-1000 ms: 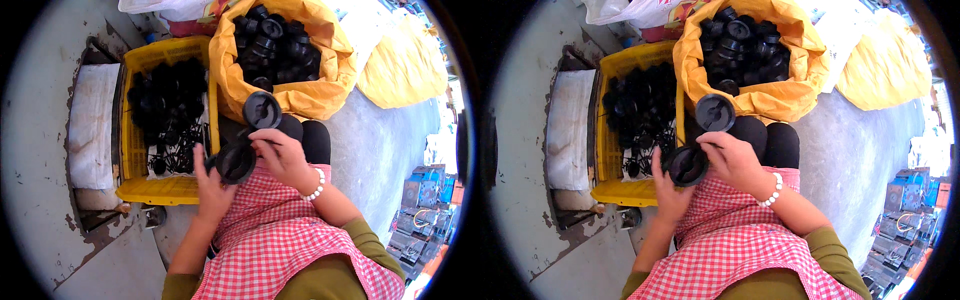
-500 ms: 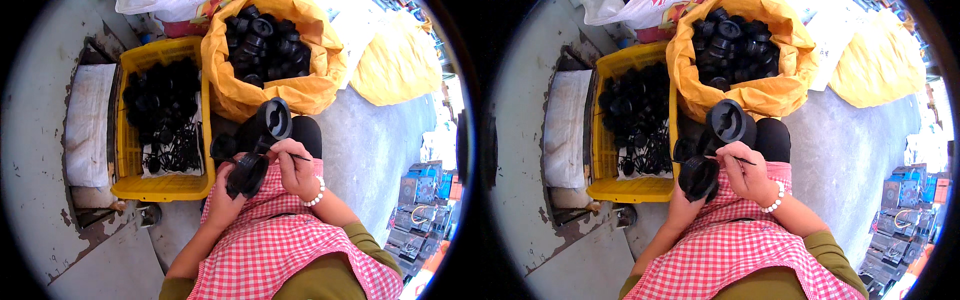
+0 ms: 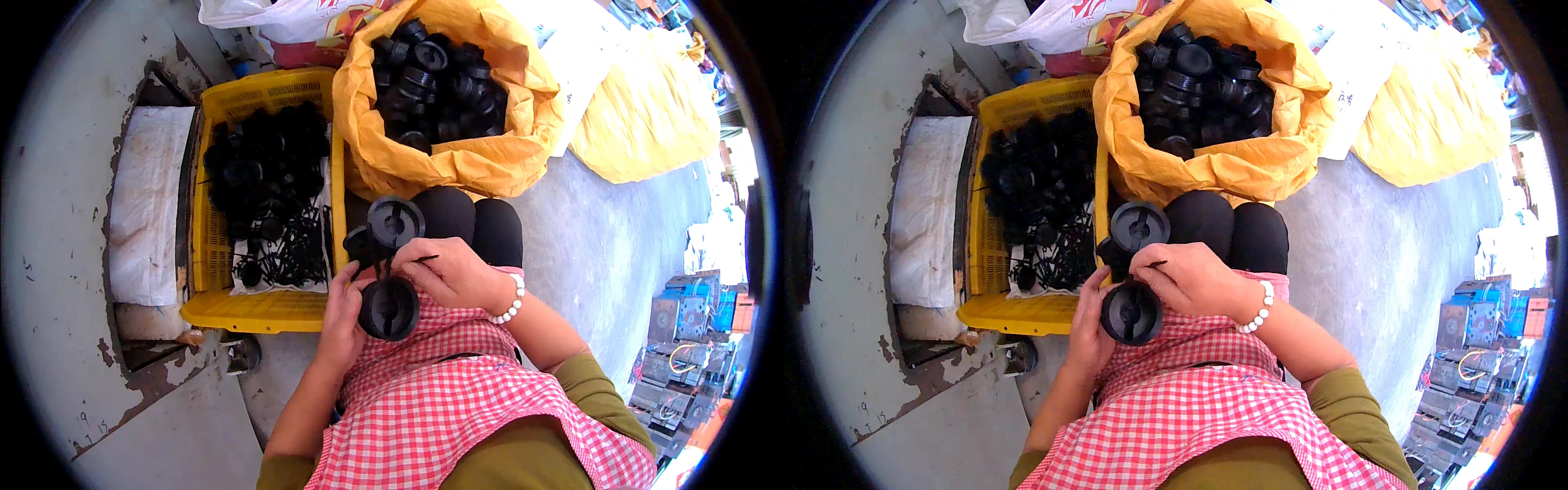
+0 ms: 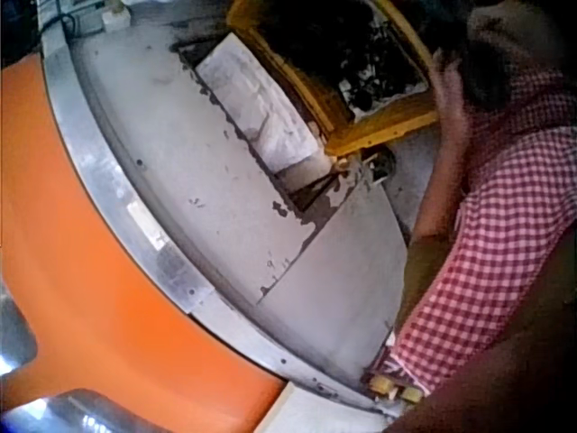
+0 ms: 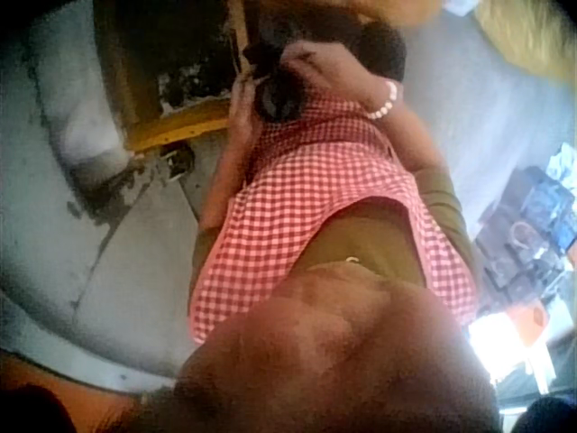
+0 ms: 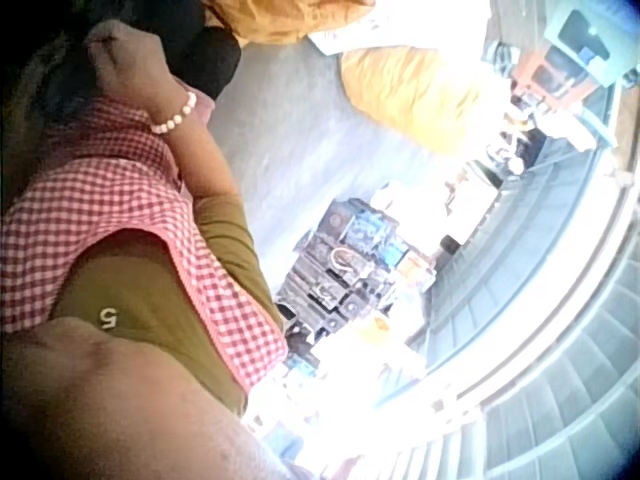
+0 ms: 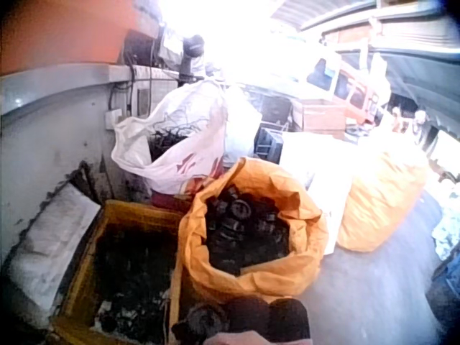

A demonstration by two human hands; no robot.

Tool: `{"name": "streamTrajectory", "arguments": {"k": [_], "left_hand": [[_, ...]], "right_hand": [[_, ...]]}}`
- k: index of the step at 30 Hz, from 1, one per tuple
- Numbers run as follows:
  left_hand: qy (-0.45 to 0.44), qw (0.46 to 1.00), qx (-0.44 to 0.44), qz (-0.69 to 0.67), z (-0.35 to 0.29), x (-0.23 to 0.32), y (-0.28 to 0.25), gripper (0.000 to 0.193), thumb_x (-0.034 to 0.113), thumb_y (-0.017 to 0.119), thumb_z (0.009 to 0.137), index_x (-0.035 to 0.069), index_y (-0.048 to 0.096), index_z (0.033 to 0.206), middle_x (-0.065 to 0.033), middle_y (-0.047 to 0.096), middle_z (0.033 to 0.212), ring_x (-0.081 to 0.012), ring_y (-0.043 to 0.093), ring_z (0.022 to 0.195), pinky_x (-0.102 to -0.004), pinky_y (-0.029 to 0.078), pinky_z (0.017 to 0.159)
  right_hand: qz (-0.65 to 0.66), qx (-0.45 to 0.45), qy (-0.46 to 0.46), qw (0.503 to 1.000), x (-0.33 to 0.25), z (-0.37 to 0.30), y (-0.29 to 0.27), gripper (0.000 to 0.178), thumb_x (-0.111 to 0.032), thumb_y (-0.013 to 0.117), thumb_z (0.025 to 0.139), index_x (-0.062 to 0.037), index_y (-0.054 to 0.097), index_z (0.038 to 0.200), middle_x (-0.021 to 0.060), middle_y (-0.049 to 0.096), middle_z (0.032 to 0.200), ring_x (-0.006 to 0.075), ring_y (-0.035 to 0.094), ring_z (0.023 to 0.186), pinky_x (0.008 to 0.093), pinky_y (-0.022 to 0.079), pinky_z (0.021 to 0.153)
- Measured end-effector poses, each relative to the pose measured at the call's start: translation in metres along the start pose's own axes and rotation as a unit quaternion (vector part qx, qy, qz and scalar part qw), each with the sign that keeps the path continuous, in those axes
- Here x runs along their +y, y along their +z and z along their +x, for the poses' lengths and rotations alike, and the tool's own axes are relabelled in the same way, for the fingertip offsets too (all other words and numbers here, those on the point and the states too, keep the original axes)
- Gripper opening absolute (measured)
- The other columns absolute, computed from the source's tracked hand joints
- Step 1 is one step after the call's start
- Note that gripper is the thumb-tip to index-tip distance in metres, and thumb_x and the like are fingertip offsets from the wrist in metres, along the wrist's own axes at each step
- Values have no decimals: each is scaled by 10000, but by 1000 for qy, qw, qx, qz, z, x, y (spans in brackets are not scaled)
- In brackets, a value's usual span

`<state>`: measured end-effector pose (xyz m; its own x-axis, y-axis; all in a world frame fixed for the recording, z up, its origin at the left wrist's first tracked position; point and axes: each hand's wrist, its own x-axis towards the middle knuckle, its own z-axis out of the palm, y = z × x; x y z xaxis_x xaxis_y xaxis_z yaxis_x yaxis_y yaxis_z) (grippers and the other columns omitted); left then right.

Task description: The person picks black plastic parts from a yellow crate, inserts a thin black rod into each part, and places the assembled units into a yellow sack. The person repeats this process for multiple parts throughout the clip.

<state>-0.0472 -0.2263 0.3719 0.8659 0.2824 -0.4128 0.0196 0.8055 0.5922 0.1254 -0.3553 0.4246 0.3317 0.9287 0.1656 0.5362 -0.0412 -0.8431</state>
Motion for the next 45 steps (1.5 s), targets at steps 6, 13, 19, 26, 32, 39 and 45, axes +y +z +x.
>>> {"name": "streamTrajectory", "arguments": {"k": [6, 13, 19, 26, 32, 39, 45], "left_hand": [[-48, 993, -108, 16, 11, -8, -8, 758, 265, 682, 860, 56, 264, 1456, -98, 468, 1338, -202, 463, 1237, -341, 363, 1052], [-57, 989, -132, -25, 13, 4, 9, 809, 254, 707, 821, 57, 254, 1461, -97, 437, 1355, -214, 430, 1266, -351, 322, 1079], [-58, 973, -106, 197, 14, 2, 17, 776, 246, 659, 819, 33, 261, 1449, -116, 439, 1340, -212, 425, 1264, -352, 313, 1078], [-104, 974, -112, 170, 14, 13, -4, 723, 170, 667, 710, -60, 407, 1344, -146, 513, 1299, -211, 508, 1197, -325, 381, 1034], [-210, 940, -259, 70, 14, 38, -12, 797, 233, 668, 700, -72, 382, 1378, -154, 502, 1323, -238, 503, 1210, -351, 383, 1045], [-243, 955, -167, -3, 10, 58, -4, 576, 218, 656, 798, -60, 497, 1277, -122, 613, 1163, -204, 602, 1069, -307, 478, 944], [-244, 940, -161, 175, 13, 67, 4, 438, 157, 688, 837, -22, 556, 1215, -84, 632, 1122, -163, 610, 1008, -285, 477, 905]], "right_hand": [[8, -18, 1, 1000, 0, 3, 1, 85, -105, 564, 905, -51, 584, 967, 130, 631, 874, 321, 610, 841, 384, 489, 787], [-5, -9, -20, 1000, -1, 8, -2, 79, -116, 556, 903, -53, 598, 926, 133, 605, 834, 325, 570, 817, 406, 450, 783], [-35, -25, 53, 998, -2, 6, 1, 160, -113, 603, 901, -34, 619, 1038, 113, 648, 856, 277, 628, 804, 362, 499, 762], [-105, 7, 6, 994, -33, 10, -54, 532, -128, 756, 756, -104, 568, 1253, 133, 626, 1166, 251, 603, 1086, 365, 476, 914], [-443, -39, -284, 850, -12, 15, -44, 552, -169, 631, 789, -199, 495, 1323, 146, 407, 1427, 292, 445, 1289, 462, 358, 1075], [-479, -34, -344, 806, -8, 32, -40, 376, -188, 609, 854, -157, 549, 1224, 108, 567, 1103, 234, 557, 936, 420, 450, 963], [-484, -38, -350, 801, -7, 44, -35, 393, -203, 572, 845, -144, 530, 1232, 75, 545, 1053, 214, 541, 906, 389, 446, 933]]}}
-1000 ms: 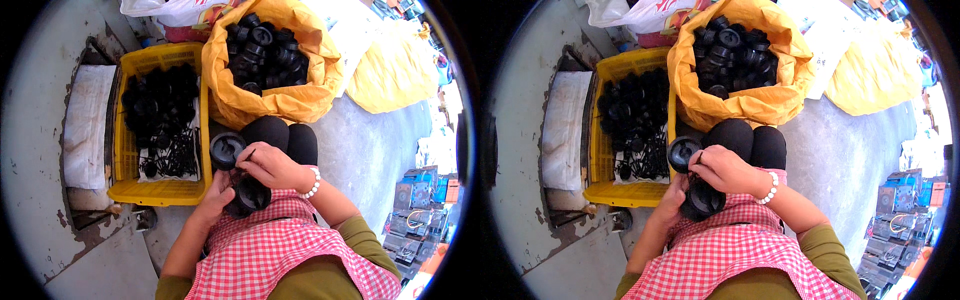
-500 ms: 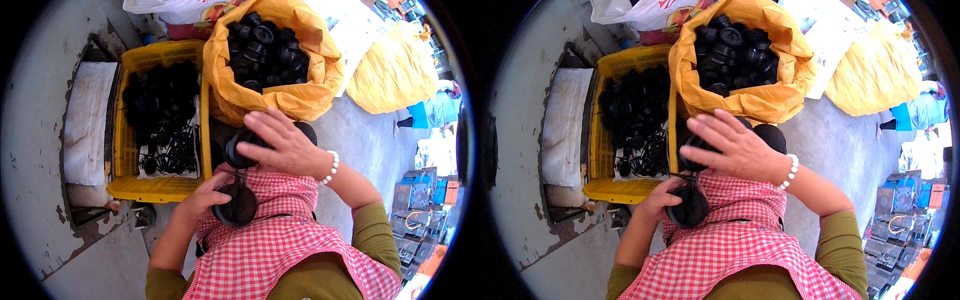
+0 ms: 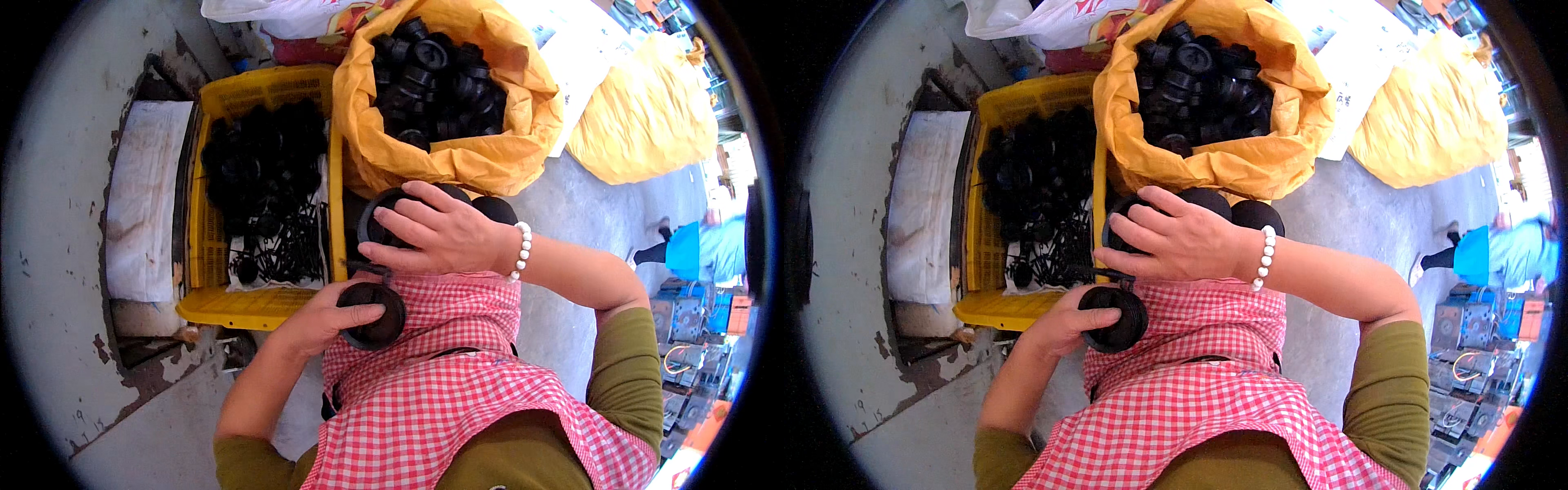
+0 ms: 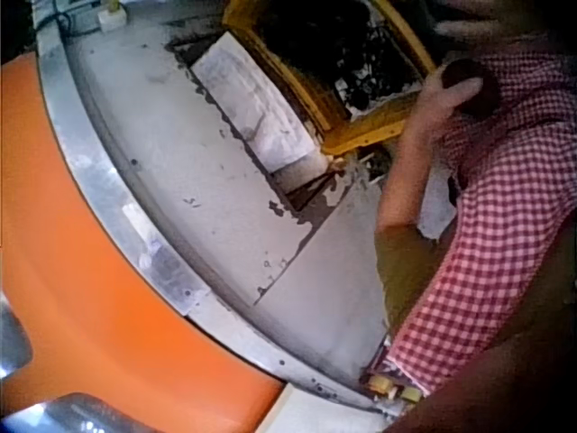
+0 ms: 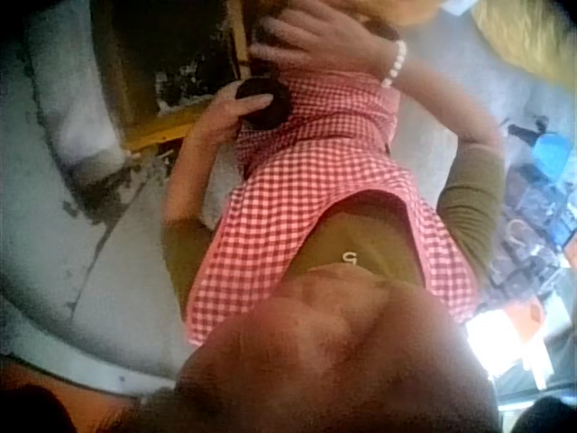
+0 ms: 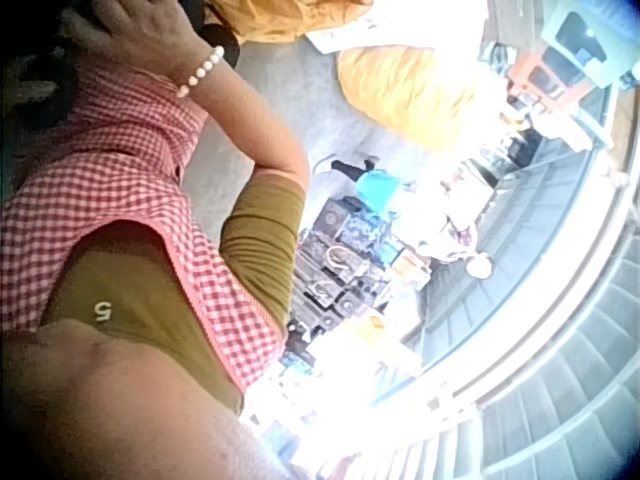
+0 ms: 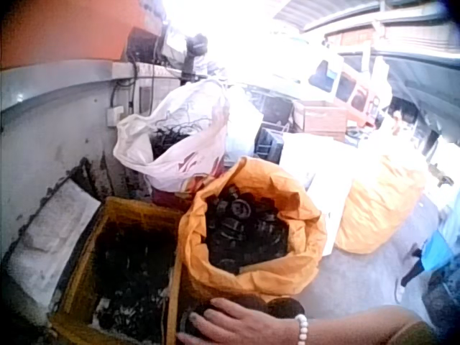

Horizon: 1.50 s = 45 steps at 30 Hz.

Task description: The person picks black plastic parts from a yellow crate, inserts a thin black rod into each part, and places the assembled units into a yellow sack. The person repeats this process for multiple parts throughout the clip.

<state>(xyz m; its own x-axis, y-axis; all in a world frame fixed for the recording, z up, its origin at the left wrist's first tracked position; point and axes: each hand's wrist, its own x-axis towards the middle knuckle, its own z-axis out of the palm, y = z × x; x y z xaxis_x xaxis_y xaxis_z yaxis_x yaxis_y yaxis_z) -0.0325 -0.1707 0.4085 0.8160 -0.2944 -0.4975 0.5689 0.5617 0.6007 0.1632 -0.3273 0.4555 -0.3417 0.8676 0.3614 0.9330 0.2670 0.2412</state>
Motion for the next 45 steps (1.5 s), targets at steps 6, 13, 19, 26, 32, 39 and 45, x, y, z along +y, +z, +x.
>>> {"name": "streamTrajectory", "arguments": {"k": [6, 13, 19, 26, 32, 39, 45], "left_hand": [[35, 991, -60, -113, 0, 5, 4, 488, 136, 715, 798, -13, 542, 1229, -88, 632, 1127, -193, 619, 1027, -317, 483, 920], [68, 983, 61, -157, 7, 8, -3, 433, 86, 663, 837, 0, 530, 1240, -74, 632, 1112, -182, 611, 1036, -346, 477, 943], [487, 457, 192, 719, 10, 51, -57, 521, 25, 690, 675, 10, 518, 1166, -232, 538, 1178, -408, 537, 1075, -414, 442, 975], [267, 876, 383, 125, -1, 24, -52, 556, 223, 679, 852, -34, 470, 1298, -151, 574, 1225, -252, 543, 1129, -362, 419, 992], [203, 978, 11, -54, 52, -25, 11, 613, 294, 772, 755, 111, 549, 1296, -153, 398, 1427, -270, 434, 1302, -407, 373, 1070], [437, 856, 93, 262, 46, -22, 31, 604, 109, 846, 642, 117, 595, 1191, -168, 348, 1422, -286, 438, 1290, -372, 425, 1028], [222, 917, -20, -331, 44, -50, 7, 358, 350, 507, 943, 105, 562, 1197, -100, 561, 1223, -266, 542, 1190, -396, 465, 995]], "right_hand": [[-1, 11, 42, 999, 2, 1, 5, 421, -162, 593, 795, -136, 564, 1215, 62, 532, 980, 211, 549, 839, 350, 485, 802], [6, -56, 100, 993, 20, 11, -4, 525, -176, 678, 737, -93, 533, 1235, 53, 505, 858, 226, 517, 738, 333, 463, 682], [849, -314, 212, 368, -14, -20, -5, 778, -372, 829, 717, 66, 508, 1275, 140, 608, 1200, 223, 580, 1074, 349, 474, 932], [718, -26, 449, 531, -21, -41, -15, 750, -277, 834, 722, 16, 451, 1297, 106, 560, 1231, 168, 523, 1140, 308, 409, 999], [661, 59, 547, 510, -43, -28, 9, 703, -288, 763, 813, 15, 399, 1332, 112, 548, 1227, 170, 513, 1150, 306, 411, 993], [771, 145, 501, 366, -59, -28, 14, 645, -461, 490, 968, -14, 339, 1408, 127, 483, 1314, 191, 453, 1229, 331, 357, 1043], [865, 213, 428, 151, -62, -35, 18, 701, -497, 392, 991, -49, 211, 1499, 136, 348, 1491, 247, 335, 1376, 413, 280, 1123]]}}
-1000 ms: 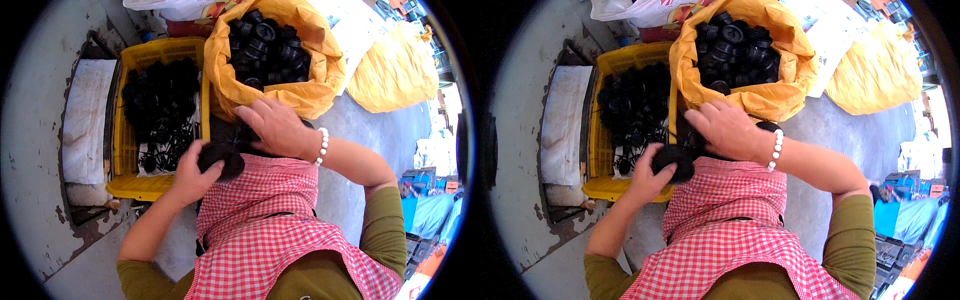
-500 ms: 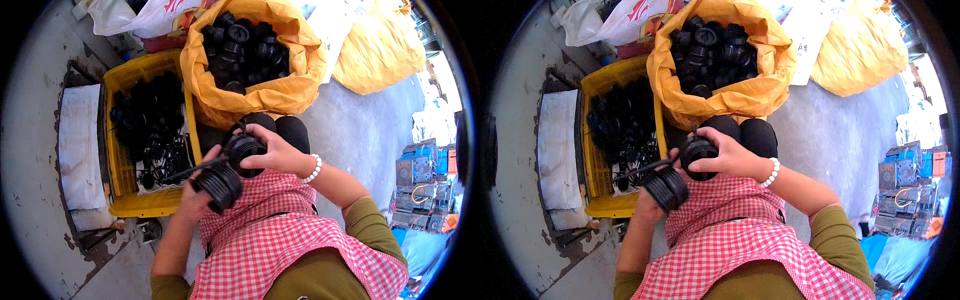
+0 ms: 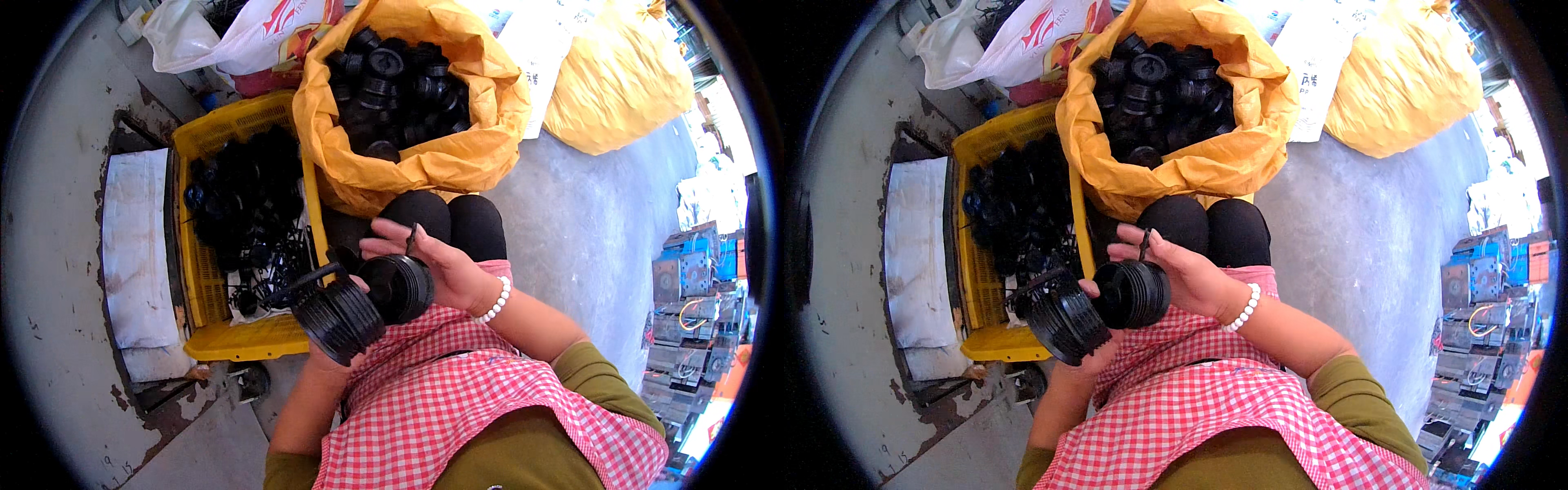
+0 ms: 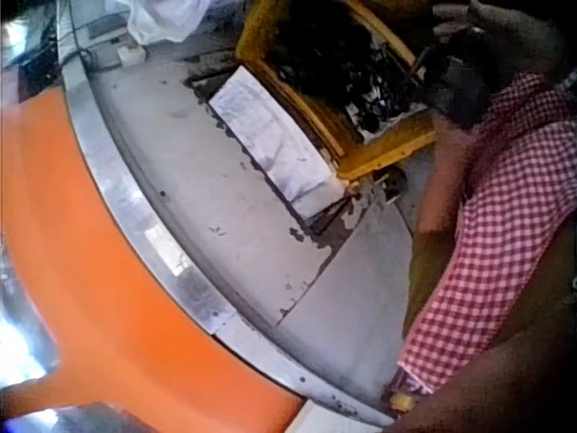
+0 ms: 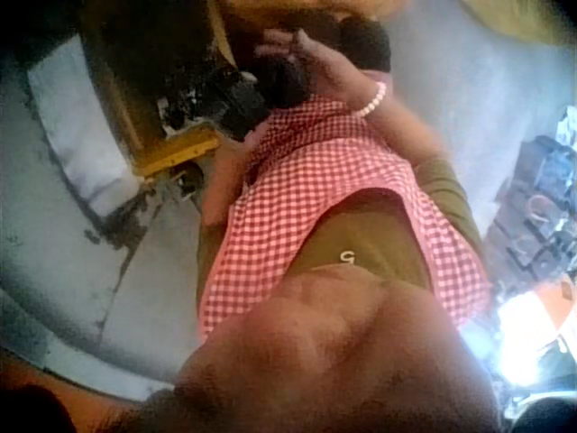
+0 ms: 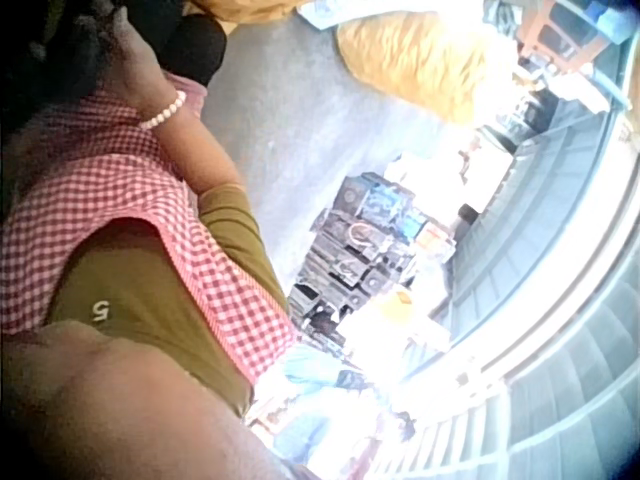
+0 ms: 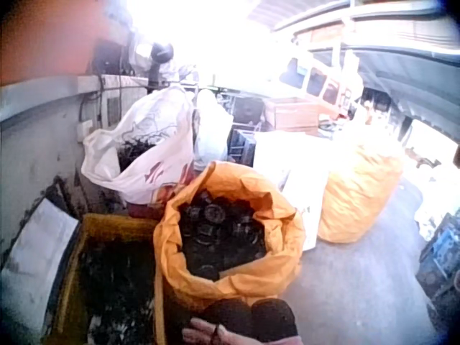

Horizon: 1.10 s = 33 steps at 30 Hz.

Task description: The person picks black plastic parts from a yellow crate, inserts a thin black rod into each part, and places the assembled units into a yellow sack. The person repeats this process for multiple parts throughout the clip.

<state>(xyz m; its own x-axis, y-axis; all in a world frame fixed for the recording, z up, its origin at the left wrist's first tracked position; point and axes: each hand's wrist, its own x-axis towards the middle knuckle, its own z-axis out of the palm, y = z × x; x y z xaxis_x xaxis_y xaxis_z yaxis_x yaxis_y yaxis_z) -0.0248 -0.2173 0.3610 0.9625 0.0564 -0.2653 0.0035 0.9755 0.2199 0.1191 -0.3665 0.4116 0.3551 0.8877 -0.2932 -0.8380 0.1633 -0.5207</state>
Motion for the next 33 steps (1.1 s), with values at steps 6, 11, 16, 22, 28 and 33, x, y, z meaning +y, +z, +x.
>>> {"name": "streamTrajectory", "arguments": {"k": [6, 11, 16, 22, 28, 33], "left_hand": [[-11, 991, -73, -109, -3, -8, 16, 582, 563, 538, 863, 160, 554, 1283, -122, 538, 1335, -317, 518, 1227, -531, 416, 1015], [100, 871, 23, 480, -6, 14, 23, 497, 262, 756, 754, 97, 582, 1189, -128, 524, 1297, -317, 506, 1211, -418, 414, 1008], [196, 785, 28, 587, -9, 29, 35, 478, 45, 714, 730, 25, 550, 1179, -184, 533, 1201, -289, 538, 1135, -370, 427, 977], [-26, 997, 30, 62, -18, 37, 3, 400, 105, 608, 865, 14, 536, 1248, -117, 621, 1183, -257, 585, 1142, -407, 467, 980], [116, 877, -157, 438, -24, 38, 22, 454, 142, 674, 825, -9, 544, 1233, -111, 630, 1160, -233, 604, 1095, -354, 464, 961], [56, 804, -12, 592, -16, 49, 27, 510, 194, 751, 763, 17, 555, 1200, -166, 535, 1228, -267, 556, 1113, -356, 440, 963]], "right_hand": [[-627, 31, -388, 675, -24, 2, 16, 396, -120, 596, 923, -29, 519, 1301, 150, 570, 1261, 236, 557, 1155, 374, 437, 968], [-690, 142, -266, 658, -12, 15, -4, 228, -165, 551, 940, -25, 558, 1122, 106, 626, 813, 231, 635, 708, 331, 505, 604], [-66, 195, -14, 979, -37, 15, -20, 275, -219, 418, 991, -18, 490, 1164, -8, 434, 585, 86, 384, 431, 222, 286, 384], [-696, -22, -373, 613, -38, 15, 26, 412, 19, 588, 842, -135, 615, 1223, 118, 593, 1203, 198, 660, 891, 265, 551, 735], [-832, -170, -389, 356, -55, 22, 49, 425, -159, 642, 782, -141, 612, 1206, 134, 514, 1286, 246, 622, 896, 312, 515, 683], [-888, -256, -232, 304, -64, 19, 46, 266, -206, 558, 841, -62, 554, 1064, 105, 569, 1083, 215, 576, 790, 317, 501, 615]]}}
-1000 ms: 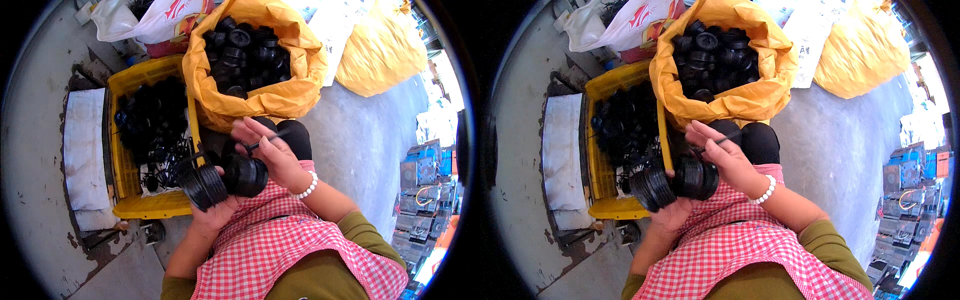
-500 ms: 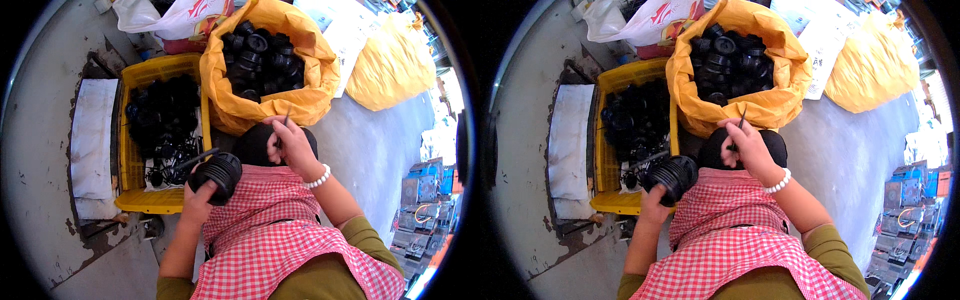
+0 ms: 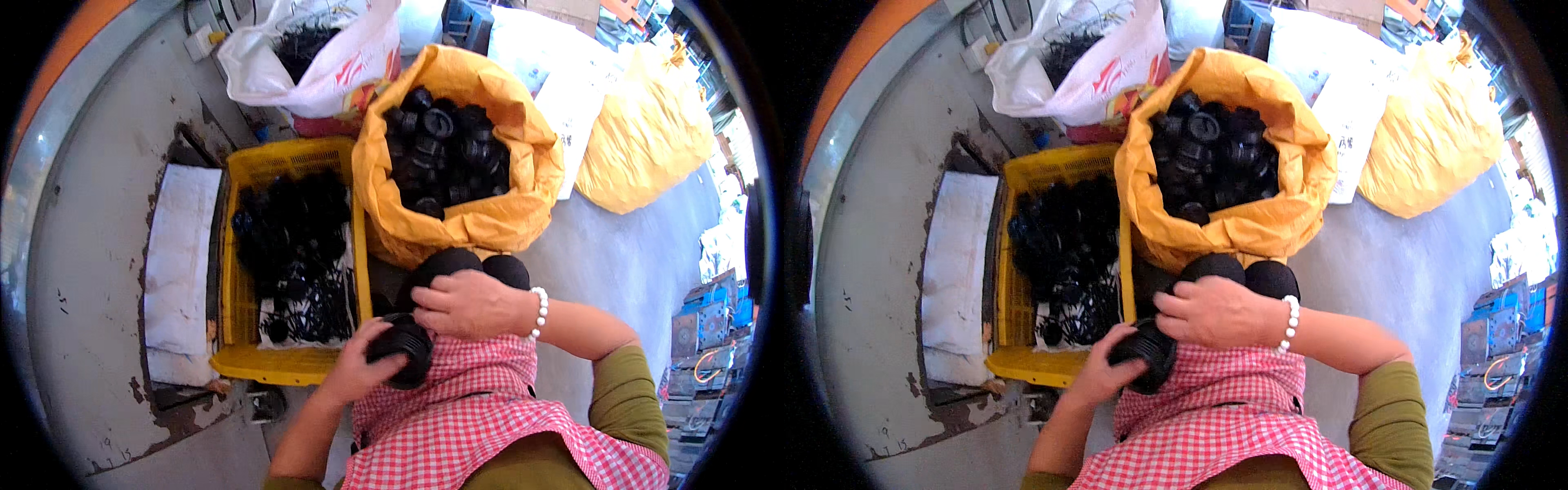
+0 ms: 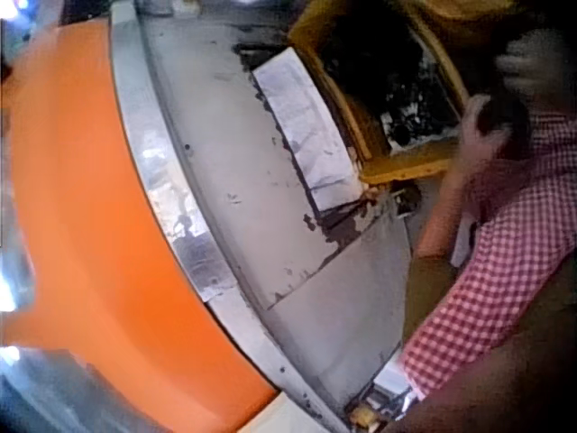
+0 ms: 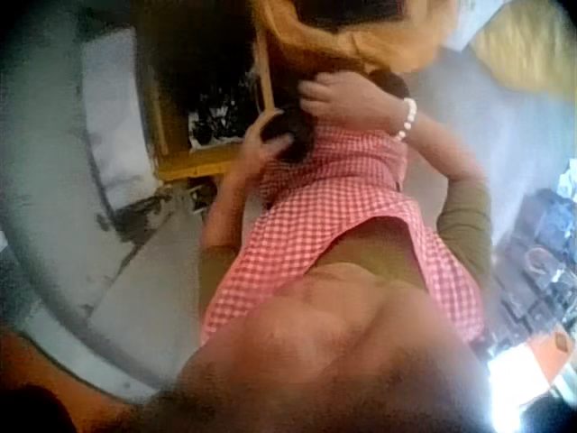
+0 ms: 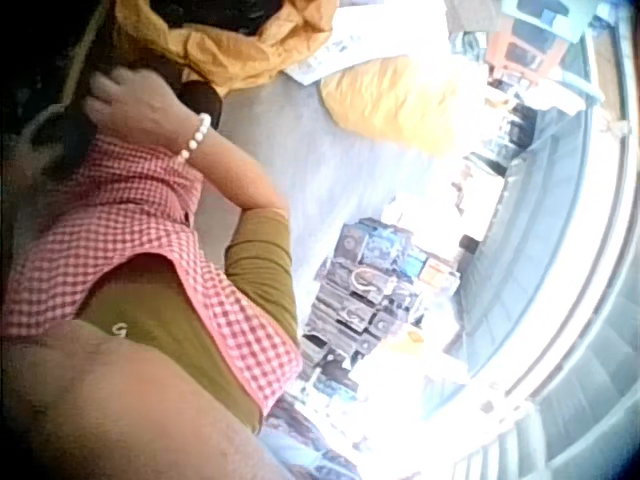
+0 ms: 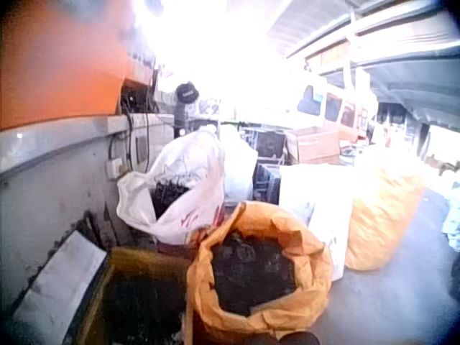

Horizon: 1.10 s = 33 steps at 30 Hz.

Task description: The person picks black plastic parts from a yellow crate, inserts a thin black rod into each part, and places the assembled units into a yellow sack. The person repeats this process for multiple parts throughout the clip.

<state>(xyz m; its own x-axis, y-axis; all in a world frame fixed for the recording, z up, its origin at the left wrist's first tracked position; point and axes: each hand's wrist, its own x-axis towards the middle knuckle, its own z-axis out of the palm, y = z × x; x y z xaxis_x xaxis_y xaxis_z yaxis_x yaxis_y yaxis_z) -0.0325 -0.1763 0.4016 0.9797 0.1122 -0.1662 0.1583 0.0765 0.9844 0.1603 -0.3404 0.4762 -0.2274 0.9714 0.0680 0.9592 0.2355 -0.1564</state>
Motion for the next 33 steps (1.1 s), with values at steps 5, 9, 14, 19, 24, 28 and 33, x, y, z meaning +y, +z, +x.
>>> {"name": "streamTrajectory", "arguments": {"k": [5, 9, 14, 19, 24, 28, 33], "left_hand": [[141, 919, 64, 362, 4, 15, 0, 579, 268, 839, 587, 122, 610, 1098, -293, 345, 1325, -480, 453, 1164, -468, 419, 979], [177, 907, 97, 369, -2, 24, -6, 568, 307, 841, 578, 157, 622, 1081, -298, 337, 1326, -491, 464, 1143, -481, 446, 943], [210, 892, 112, 385, -10, 22, -12, 624, 353, 855, 525, 204, 624, 1086, -320, 344, 1309, -492, 466, 1140, -486, 441, 942], [246, 869, 114, 413, -19, 16, -7, 598, 348, 840, 553, 196, 619, 1087, -310, 413, 1249, -467, 499, 1089, -490, 452, 910], [259, 864, 124, 414, -17, 16, 1, 598, 365, 857, 544, 171, 619, 1057, -310, 396, 1260, -472, 469, 1127, -506, 425, 934], [191, 900, 149, 362, -8, 15, -5, 586, 322, 858, 557, 125, 615, 1053, -314, 352, 1322, -487, 427, 1187, -507, 401, 967], [87, 964, 240, 77, -2, -33, -18, 610, 182, 739, 754, 36, 466, 1279, -224, 461, 1322, -348, 494, 1188, -428, 386, 1030]], "right_hand": [[379, -75, 157, 909, -6, -7, 15, 248, -239, 434, 981, -10, 520, 1020, 232, 597, 797, 409, 603, 762, 469, 489, 669], [436, -110, 153, 880, -6, 9, -24, 304, -253, 408, 999, -2, 532, 1116, 256, 619, 892, 413, 607, 840, 453, 485, 743], [505, -168, 116, 838, -2, 16, -27, 371, -296, 416, 1012, -22, 512, 1243, 183, 637, 927, 320, 626, 777, 371, 496, 717], [702, -250, 220, 630, -7, 9, -27, 324, -323, 435, 1017, -43, 534, 1146, 4, 528, 766, 71, 486, 632, 232, 430, 555], [710, -279, 260, 592, -5, -4, -23, 300, -308, 430, 1026, -35, 545, 1075, -14, 521, 716, 74, 482, 590, 230, 415, 540], [616, -182, 320, 697, -2, 6, -32, 341, -315, 407, 1027, -20, 543, 1131, 47, 624, 745, 114, 582, 600, 246, 482, 563], [474, 3, 394, 788, 21, 4, -23, 306, -274, 457, 1002, -30, 563, 1154, 99, 649, 770, 159, 638, 650, 285, 522, 594]]}}
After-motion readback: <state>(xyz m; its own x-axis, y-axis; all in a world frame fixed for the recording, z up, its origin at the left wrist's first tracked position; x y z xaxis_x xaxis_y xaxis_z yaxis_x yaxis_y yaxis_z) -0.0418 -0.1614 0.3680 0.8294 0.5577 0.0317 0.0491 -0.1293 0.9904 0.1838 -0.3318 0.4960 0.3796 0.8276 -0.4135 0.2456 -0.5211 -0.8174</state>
